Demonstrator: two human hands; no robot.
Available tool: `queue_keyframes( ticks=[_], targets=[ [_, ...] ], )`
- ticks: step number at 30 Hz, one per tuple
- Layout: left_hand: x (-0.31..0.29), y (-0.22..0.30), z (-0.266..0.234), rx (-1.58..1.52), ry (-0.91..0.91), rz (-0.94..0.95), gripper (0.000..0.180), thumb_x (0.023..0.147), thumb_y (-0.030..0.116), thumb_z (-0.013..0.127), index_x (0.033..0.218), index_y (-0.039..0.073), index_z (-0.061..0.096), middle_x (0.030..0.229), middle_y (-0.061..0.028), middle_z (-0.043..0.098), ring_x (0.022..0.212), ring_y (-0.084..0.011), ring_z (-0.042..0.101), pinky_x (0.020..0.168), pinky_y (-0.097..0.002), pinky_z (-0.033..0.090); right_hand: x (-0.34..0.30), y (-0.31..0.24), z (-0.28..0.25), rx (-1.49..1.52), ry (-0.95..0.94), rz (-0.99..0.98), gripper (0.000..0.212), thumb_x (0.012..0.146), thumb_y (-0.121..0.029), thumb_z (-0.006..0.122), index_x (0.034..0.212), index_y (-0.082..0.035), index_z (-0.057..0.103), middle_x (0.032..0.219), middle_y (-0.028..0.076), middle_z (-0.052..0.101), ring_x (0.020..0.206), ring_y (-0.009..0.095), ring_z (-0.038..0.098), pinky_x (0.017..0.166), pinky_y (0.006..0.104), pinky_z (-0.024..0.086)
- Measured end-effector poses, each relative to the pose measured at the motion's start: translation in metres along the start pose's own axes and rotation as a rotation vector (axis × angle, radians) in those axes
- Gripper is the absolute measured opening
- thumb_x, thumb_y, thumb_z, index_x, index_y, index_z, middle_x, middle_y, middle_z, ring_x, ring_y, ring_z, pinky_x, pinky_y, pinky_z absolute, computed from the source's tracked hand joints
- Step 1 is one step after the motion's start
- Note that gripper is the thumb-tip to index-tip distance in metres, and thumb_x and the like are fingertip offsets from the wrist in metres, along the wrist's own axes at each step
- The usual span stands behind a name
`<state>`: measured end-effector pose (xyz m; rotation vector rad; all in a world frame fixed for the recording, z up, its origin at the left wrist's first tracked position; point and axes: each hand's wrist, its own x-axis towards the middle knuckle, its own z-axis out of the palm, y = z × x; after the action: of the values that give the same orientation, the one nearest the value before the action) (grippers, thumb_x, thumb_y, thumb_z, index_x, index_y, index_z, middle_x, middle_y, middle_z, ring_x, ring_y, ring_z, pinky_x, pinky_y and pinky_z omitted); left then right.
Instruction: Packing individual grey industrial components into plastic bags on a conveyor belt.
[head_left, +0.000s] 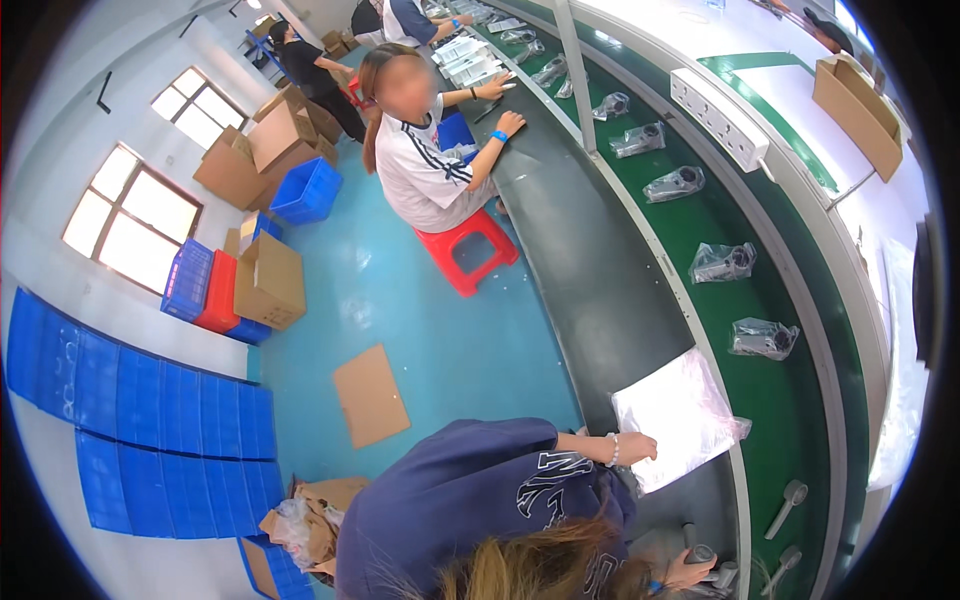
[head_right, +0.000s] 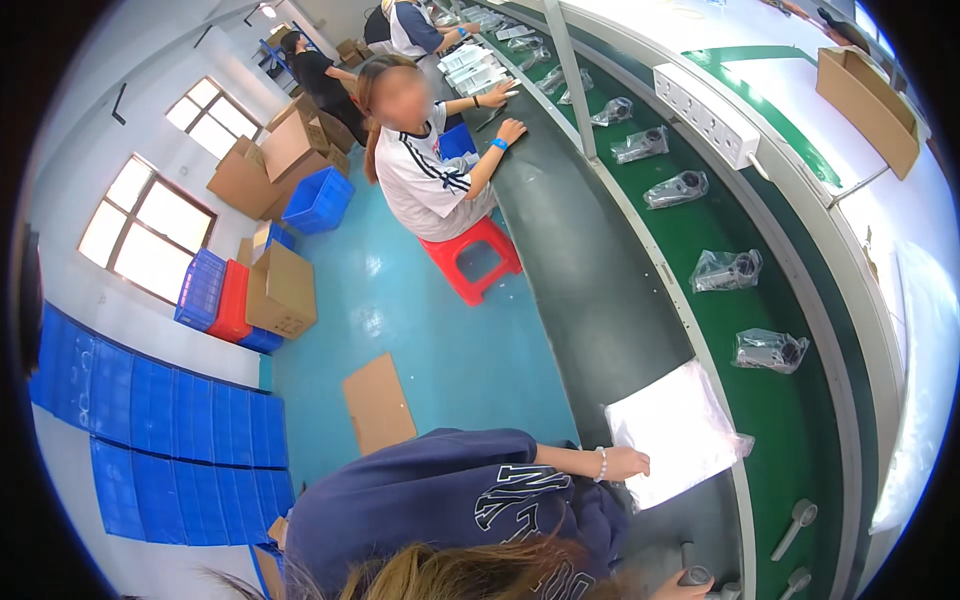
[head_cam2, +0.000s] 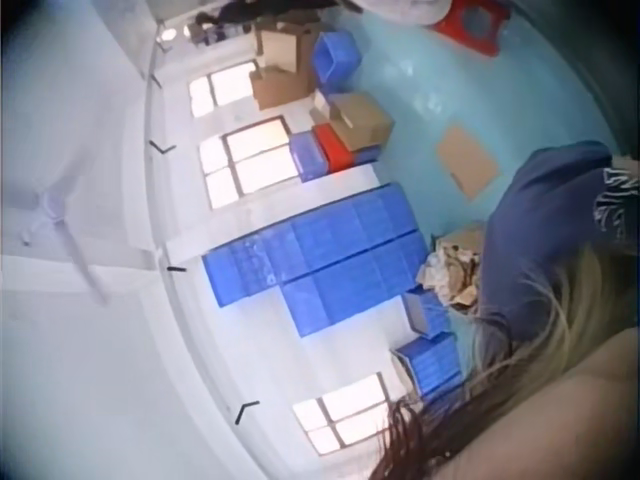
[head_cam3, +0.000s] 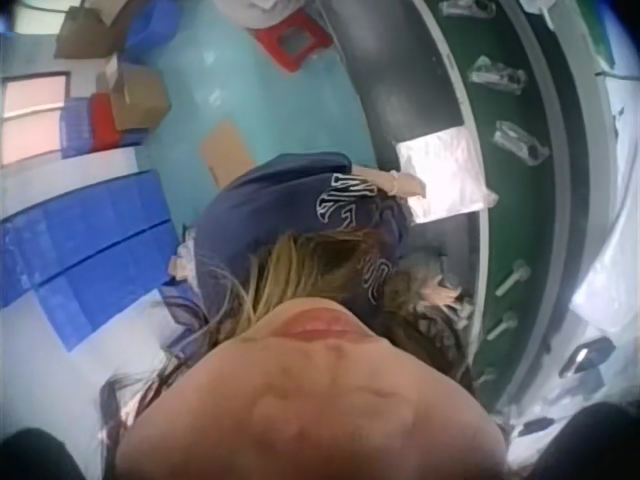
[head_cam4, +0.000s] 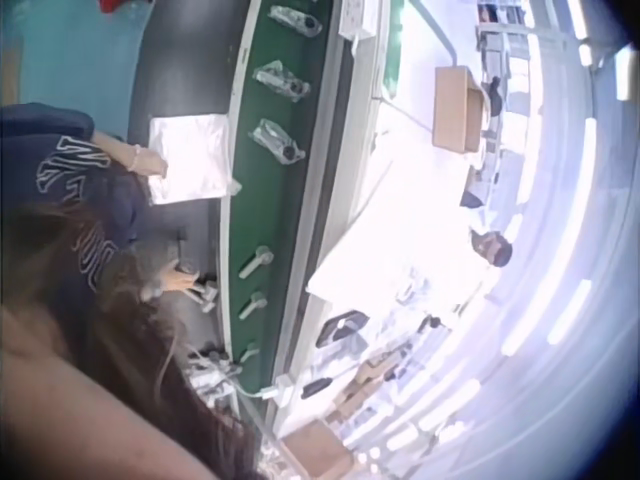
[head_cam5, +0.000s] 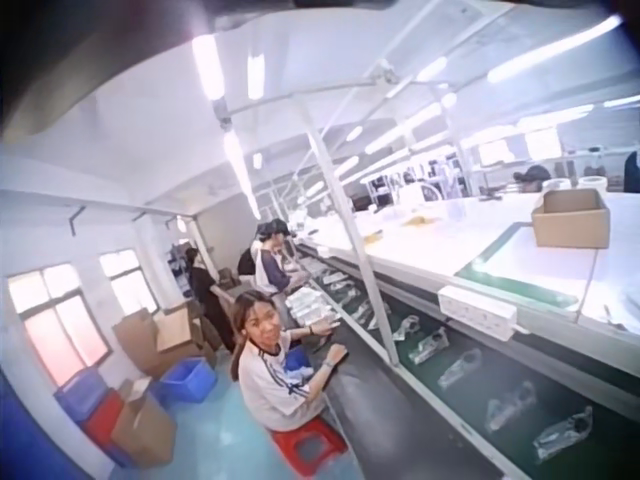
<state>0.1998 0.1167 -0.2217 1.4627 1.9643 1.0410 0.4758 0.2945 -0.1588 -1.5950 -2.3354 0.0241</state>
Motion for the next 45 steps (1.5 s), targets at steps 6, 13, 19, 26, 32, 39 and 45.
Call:
queue_keyframes(
  ticks=[6, 13, 19, 26, 32, 39, 45],
  targets=[
    [0.006, 0.002, 0.007, -0.196, 0.039, -0.006, 0.032, 0.057, -0.01, 0.049, 0.086, 0.002, 0.058, 0.087, -0.0119, 0.056, 0.088, -0.0291, 0.055, 0.075, -0.0369, 0.045, 0.014, 0.001, 0.0, 0.281, -0.21, -0.127, 0.052, 0.067, -0.017, 0.068, 0.113, -0.004, 0.046, 0.1, 0.016, 0.054, 0.093, 0.031, 0.053, 0.077, 0.0398, 0.042],
    [0.009, 0.015, 0.003, -0.241, -0.001, 0.056, 0.045, 0.051, -0.012, 0.049, 0.095, 0.0, 0.054, 0.097, -0.015, 0.052, 0.099, -0.0325, 0.048, 0.085, -0.0368, 0.04, 0.008, -0.061, -0.017, 1.32, -0.625, 0.374, 0.039, 0.08, -0.018, 0.06, 0.113, -0.001, 0.048, 0.1, 0.007, 0.052, 0.087, 0.019, 0.048, 0.077, 0.0295, 0.04],
    [0.014, 0.037, -0.008, -0.367, 0.008, 0.128, 0.052, 0.049, -0.011, 0.053, 0.1, 0.0, 0.049, 0.099, -0.016, 0.049, 0.099, -0.0338, 0.046, 0.086, -0.0371, 0.04, 0.006, -0.094, -0.025, 1.104, -0.641, 0.289, 0.032, 0.077, -0.006, 0.063, 0.106, -0.001, 0.05, 0.098, 0.006, 0.049, 0.088, 0.016, 0.046, 0.079, 0.027, 0.038],
    [0.019, 0.048, -0.01, -0.431, 0.0, 0.112, 0.052, 0.05, -0.01, 0.054, 0.1, 0.0, 0.048, 0.099, -0.0161, 0.048, 0.098, -0.0341, 0.047, 0.084, -0.0371, 0.04, 0.01, -0.1, -0.021, 1.002, -0.547, 0.17, 0.031, 0.075, -0.006, 0.063, 0.103, -0.001, 0.05, 0.096, 0.007, 0.05, 0.084, 0.016, 0.047, 0.076, 0.0273, 0.041],
    [0.016, 0.038, -0.001, -0.332, 0.083, -0.15, 0.035, 0.054, -0.008, 0.052, 0.086, 0.004, 0.05, 0.09, -0.0151, 0.052, 0.09, -0.0336, 0.05, 0.074, -0.0394, 0.042, 0.015, -0.084, -0.025, 1.051, -0.584, 0.216, 0.032, 0.075, -0.008, 0.065, 0.103, -0.001, 0.051, 0.091, 0.005, 0.052, 0.08, 0.014, 0.048, 0.071, 0.0254, 0.042],
    [0.004, -0.004, 0.032, 0.14, -0.203, -0.21, 0.01, 0.059, 0.001, 0.056, 0.067, 0.009, 0.056, 0.068, -0.0085, 0.054, 0.069, -0.0278, 0.055, 0.058, -0.0375, 0.046, 0.007, -0.086, -0.016, 1.084, -0.681, 0.15, 0.032, 0.072, -0.003, 0.063, 0.101, -0.002, 0.05, 0.091, 0.005, 0.049, 0.083, 0.015, 0.047, 0.076, 0.0261, 0.039],
    [0.009, 0.046, -0.02, 0.507, -0.005, -0.045, 0.015, 0.062, 0.008, 0.06, 0.076, 0.008, 0.053, 0.079, -0.0027, 0.052, 0.075, -0.0207, 0.057, 0.06, -0.0316, 0.048, -0.002, -0.103, -0.019, 1.084, -0.694, 0.198, 0.03, 0.074, -0.004, 0.063, 0.101, -0.002, 0.05, 0.091, 0.004, 0.049, 0.083, 0.014, 0.045, 0.077, 0.0257, 0.038]
  ],
)
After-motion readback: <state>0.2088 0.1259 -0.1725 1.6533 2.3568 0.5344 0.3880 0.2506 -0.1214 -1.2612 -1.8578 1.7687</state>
